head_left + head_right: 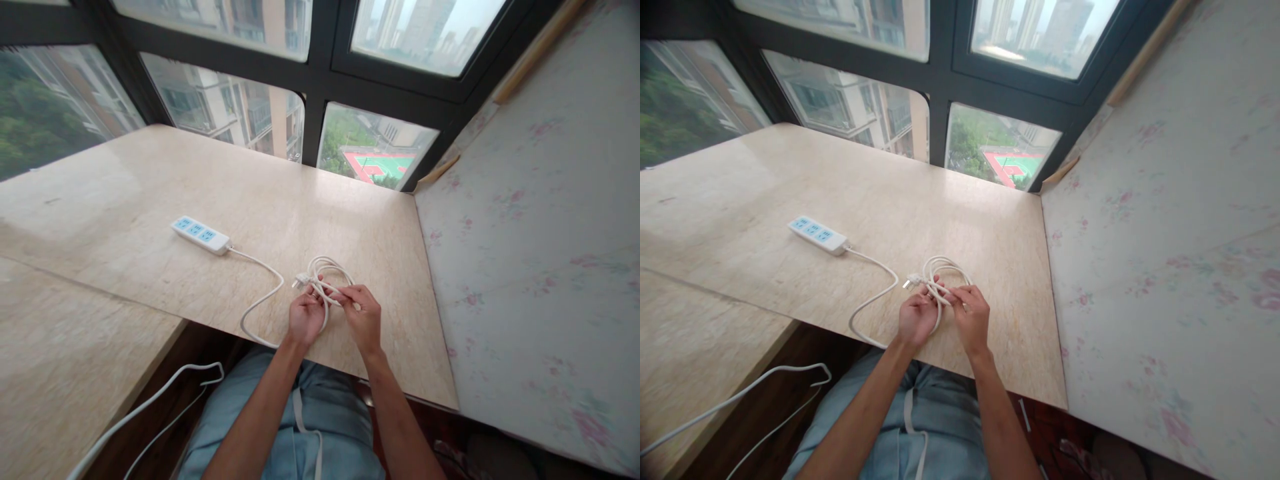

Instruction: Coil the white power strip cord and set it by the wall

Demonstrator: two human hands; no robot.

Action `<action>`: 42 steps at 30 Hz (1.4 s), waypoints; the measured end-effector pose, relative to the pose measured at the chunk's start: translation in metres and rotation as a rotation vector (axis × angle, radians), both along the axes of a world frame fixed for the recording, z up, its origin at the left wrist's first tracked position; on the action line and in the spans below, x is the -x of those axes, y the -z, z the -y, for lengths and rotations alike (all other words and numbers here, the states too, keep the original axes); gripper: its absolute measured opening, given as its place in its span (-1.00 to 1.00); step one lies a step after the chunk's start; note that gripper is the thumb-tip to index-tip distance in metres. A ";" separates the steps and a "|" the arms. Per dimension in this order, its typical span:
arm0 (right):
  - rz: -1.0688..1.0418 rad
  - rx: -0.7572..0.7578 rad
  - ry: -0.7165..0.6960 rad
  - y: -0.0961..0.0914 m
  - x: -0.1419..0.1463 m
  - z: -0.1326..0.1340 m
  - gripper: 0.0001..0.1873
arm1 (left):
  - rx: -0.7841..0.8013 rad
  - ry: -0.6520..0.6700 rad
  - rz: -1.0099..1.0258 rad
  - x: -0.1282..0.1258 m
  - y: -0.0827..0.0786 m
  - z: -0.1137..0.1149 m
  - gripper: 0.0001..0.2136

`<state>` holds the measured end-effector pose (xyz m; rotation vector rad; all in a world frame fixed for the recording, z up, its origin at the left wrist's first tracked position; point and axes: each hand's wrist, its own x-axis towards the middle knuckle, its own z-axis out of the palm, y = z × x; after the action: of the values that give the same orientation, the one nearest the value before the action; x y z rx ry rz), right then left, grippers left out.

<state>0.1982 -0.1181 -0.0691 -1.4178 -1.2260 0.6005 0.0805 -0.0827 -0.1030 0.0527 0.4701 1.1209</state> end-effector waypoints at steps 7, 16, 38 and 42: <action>-0.199 -0.115 0.128 -0.021 -0.029 -0.013 -0.86 | 0.119 0.020 0.029 -0.001 0.002 -0.003 -0.78; -0.454 -0.252 0.197 -0.064 -0.066 -0.036 -0.74 | 0.143 0.021 0.035 -0.003 -0.001 -0.002 -0.83; -0.218 -0.062 0.104 -0.019 -0.076 -0.032 -0.79 | 0.183 0.040 0.012 -0.003 -0.006 0.000 -0.77; -0.188 -0.021 0.063 -0.009 -0.073 -0.026 -0.81 | 0.128 0.019 0.044 -0.002 -0.004 -0.001 -0.74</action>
<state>0.2707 -0.0921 -0.0604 -1.3452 -1.0321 0.6598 0.0821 -0.0820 -0.0993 -0.0795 0.4999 1.0691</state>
